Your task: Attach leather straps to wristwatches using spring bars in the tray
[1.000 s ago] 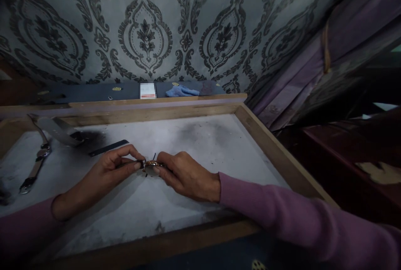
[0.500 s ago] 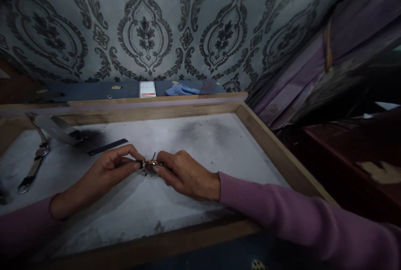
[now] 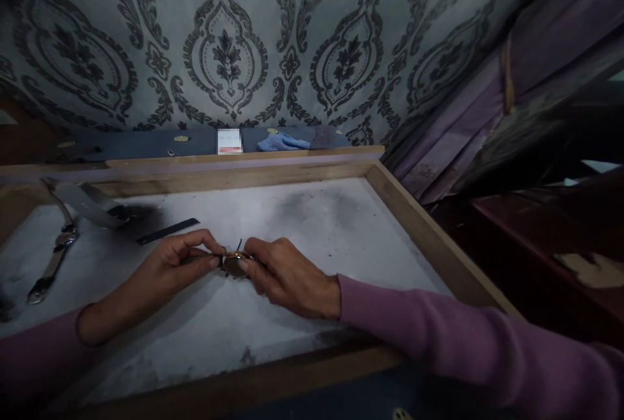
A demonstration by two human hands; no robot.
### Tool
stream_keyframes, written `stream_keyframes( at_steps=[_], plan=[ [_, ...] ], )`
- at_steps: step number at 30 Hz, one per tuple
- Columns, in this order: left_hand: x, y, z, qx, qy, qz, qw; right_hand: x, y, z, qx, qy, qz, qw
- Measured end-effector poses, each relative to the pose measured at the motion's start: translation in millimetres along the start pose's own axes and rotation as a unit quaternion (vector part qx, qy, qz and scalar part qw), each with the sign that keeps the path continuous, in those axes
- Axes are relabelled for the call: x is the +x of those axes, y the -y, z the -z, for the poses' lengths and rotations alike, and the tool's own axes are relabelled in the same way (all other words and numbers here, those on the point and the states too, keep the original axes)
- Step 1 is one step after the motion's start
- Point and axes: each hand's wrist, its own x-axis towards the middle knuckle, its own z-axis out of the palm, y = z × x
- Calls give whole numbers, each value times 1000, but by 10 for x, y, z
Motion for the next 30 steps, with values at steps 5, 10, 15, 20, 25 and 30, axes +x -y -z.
stream_keyframes(
  at_steps=[5, 10, 15, 20, 25, 30],
  plan=[
    [20, 38, -7, -3, -13, -5, 1000, -4, -7, -16, 25, -5, -17, 1000],
    [32, 59, -7, 24, -37, -43, 998, -10, 1, -27, 33, -8, -29, 999],
    [26, 24, -10, 15, -41, -26, 999, -19, 1, -37, 46, -1, -40, 998],
    [14, 13, -17, 21, -56, -32, 998, -9, -3, -41, 81, 4, -52, 995],
    [14, 22, -22, 27, -71, -38, 996, 4, -18, -52, 102, 8, -58, 993],
    [19, 26, -21, 21, -64, -41, 997, 4, -20, -53, 109, 10, -58, 992]
  ],
)
